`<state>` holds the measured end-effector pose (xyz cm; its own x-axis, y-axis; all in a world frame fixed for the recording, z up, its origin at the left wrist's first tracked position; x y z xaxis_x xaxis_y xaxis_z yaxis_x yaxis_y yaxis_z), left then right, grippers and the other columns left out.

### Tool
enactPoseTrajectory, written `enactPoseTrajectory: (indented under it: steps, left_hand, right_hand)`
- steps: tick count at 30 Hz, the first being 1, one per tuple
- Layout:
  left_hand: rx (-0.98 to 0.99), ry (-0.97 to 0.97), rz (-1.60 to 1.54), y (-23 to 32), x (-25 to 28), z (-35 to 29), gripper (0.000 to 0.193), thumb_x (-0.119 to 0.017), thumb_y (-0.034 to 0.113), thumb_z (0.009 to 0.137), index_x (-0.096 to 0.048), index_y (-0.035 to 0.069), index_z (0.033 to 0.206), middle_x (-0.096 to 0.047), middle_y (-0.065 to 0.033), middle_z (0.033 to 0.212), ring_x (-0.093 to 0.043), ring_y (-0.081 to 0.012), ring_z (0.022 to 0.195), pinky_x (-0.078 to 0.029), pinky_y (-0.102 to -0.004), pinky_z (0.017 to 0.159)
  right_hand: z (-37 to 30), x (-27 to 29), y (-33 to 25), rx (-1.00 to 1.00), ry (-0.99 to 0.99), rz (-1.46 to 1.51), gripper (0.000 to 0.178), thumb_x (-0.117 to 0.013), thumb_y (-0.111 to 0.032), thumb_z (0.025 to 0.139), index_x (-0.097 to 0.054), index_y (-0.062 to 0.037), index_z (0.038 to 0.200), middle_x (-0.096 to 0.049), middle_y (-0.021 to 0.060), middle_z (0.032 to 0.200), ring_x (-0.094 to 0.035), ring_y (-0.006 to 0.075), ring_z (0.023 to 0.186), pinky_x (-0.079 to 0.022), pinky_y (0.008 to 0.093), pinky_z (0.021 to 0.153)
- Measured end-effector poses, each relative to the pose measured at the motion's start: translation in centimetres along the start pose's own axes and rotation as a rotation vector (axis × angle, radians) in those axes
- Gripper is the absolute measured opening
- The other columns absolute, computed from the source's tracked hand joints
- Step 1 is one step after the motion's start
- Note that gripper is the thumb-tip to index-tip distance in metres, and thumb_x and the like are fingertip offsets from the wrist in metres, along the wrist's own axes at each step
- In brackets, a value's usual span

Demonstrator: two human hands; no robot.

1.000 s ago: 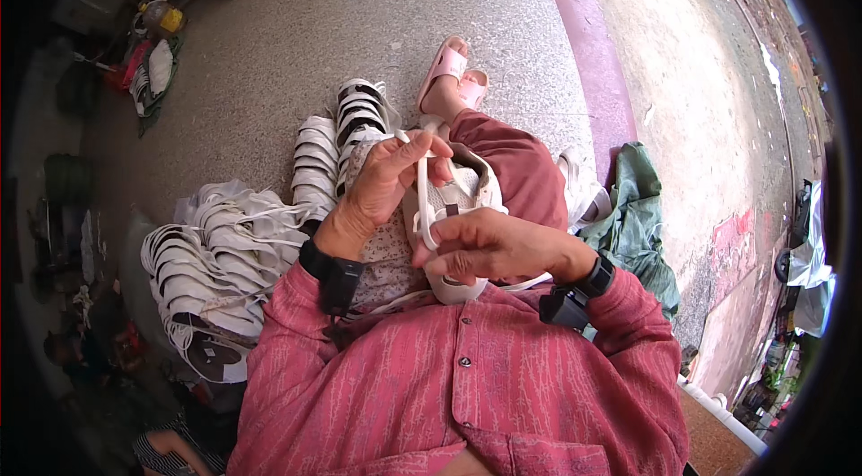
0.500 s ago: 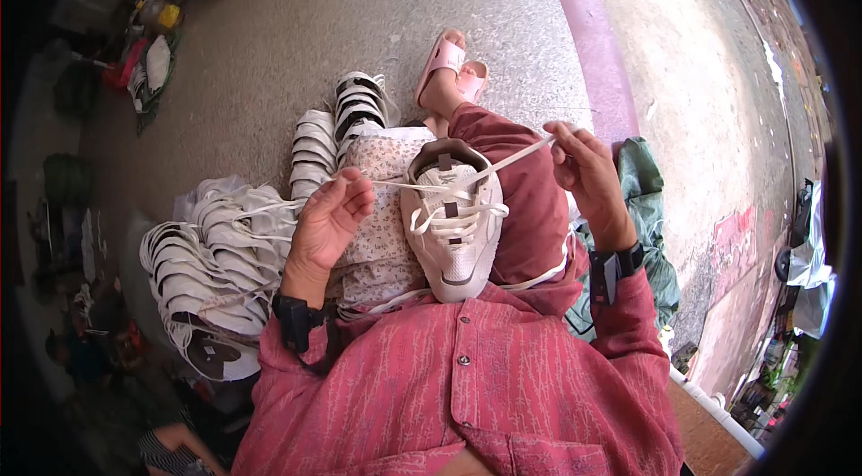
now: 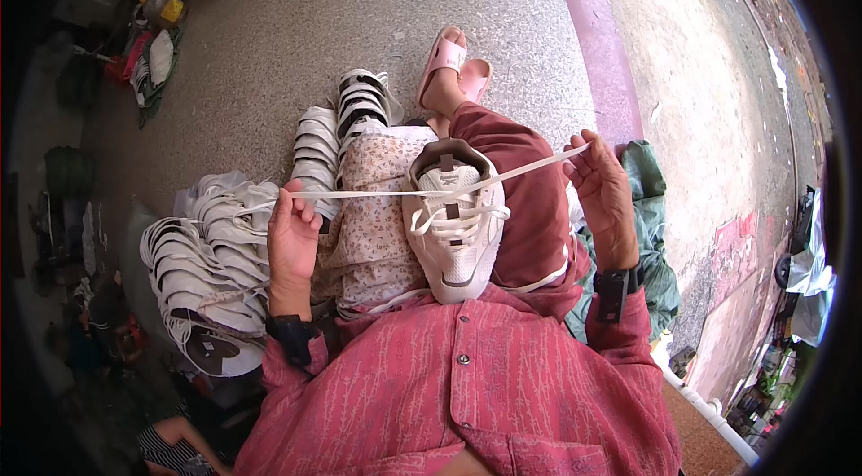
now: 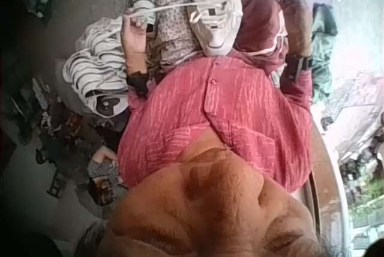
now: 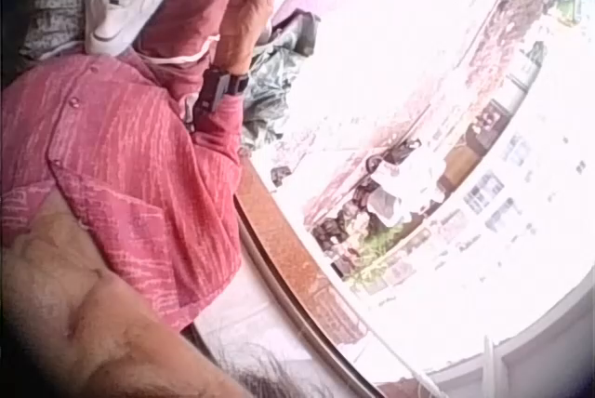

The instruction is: The recorder is lacing a white sneaker while sitting in an informal manufacturing area.

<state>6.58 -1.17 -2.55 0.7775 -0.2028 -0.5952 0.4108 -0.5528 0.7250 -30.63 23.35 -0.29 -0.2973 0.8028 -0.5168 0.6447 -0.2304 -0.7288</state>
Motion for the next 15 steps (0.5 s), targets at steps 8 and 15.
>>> enactPoseTrajectory:
  steps: [8, 15]
  left_hand:
    - [0.042, 0.383, -0.298, 0.8, -2.9, -0.3, 0.028, -0.05, 0.026, 0.103, -0.057, 0.004, 0.119, -0.048, 0.0023, 0.075, -0.046, -0.0088, 0.066, -0.041, -0.0246, 0.057]
    - [0.241, -0.134, 0.346, -0.3, -3.4, -0.8, 0.029, -0.055, 0.028, 0.101, -0.064, 0.002, 0.112, -0.039, 0.0084, 0.06, -0.033, -0.0011, 0.051, -0.026, -0.0188, 0.045]
  right_hand:
    - [-1.0, -1.6, 1.7, -0.033, -0.29, -0.623, 0.026, -0.056, -0.027, 0.1, -0.067, -0.0036, 0.1, -0.057, -0.0046, 0.072, -0.051, 0.0045, 0.062, -0.037, 0.0195, 0.054]
    - [-3.1, -4.6, 3.0, -0.303, -0.6, -0.836, 0.029, -0.055, -0.025, 0.101, -0.068, 0.0002, 0.095, -0.056, -0.0066, 0.078, -0.045, 0.0016, 0.065, -0.035, 0.0181, 0.057]
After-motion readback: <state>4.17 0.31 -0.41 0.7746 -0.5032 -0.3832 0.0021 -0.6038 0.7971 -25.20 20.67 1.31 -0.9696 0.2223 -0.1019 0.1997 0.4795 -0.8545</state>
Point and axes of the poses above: each hand's wrist, its own z-axis towards the middle knuckle, its own x-axis out of the back of the hand, y = z × x, the point moved 3 cm from there along z, towards the middle knuckle
